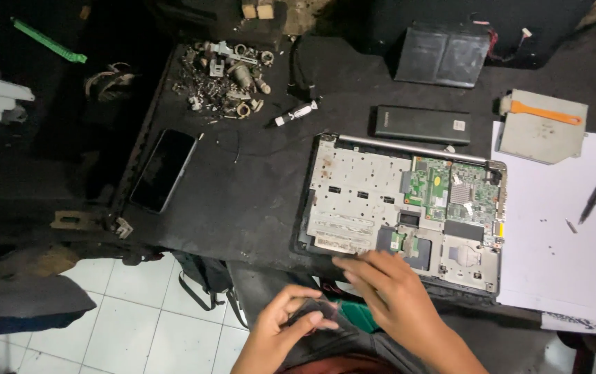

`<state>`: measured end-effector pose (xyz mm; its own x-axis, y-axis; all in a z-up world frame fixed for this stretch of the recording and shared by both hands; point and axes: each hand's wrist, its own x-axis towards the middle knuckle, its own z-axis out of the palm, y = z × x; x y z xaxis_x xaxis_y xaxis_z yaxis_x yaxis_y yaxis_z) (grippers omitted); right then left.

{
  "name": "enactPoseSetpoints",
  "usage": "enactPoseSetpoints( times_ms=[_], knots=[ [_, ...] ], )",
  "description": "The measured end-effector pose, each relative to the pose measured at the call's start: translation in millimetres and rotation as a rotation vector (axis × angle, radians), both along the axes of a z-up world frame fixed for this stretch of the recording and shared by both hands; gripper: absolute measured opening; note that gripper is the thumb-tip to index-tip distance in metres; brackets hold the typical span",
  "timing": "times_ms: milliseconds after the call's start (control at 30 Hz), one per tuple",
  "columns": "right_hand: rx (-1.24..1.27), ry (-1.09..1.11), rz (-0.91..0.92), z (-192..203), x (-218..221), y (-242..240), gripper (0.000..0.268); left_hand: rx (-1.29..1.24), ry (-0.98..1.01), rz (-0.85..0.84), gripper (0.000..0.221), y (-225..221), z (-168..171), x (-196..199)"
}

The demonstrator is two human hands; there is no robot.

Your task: Disassembling and assembling components of a laptop, including the fan and battery, using a screwdriver on a repair bench.

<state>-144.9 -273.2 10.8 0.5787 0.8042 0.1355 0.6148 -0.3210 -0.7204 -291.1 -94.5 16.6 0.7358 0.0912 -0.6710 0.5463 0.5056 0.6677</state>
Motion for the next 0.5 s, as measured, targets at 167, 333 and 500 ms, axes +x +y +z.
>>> enactPoseSetpoints(
  times_ms=[167,333,500],
  knots=[
    [0.034,0.264,-0.124,10,-14,-44,0.037,0.200,-0.196,-0.161,0.015,-26,19,34],
    [0.201,0.158,-0.413,17,-21,-77,0.017,0.443,-0.671,-0.270,0.014,-56,27,78],
    [0.159,0.383,-0.646,10,-27,-101,0.033,0.409,-0.580,-0.348,0.020,-78,30,103]
  ],
)
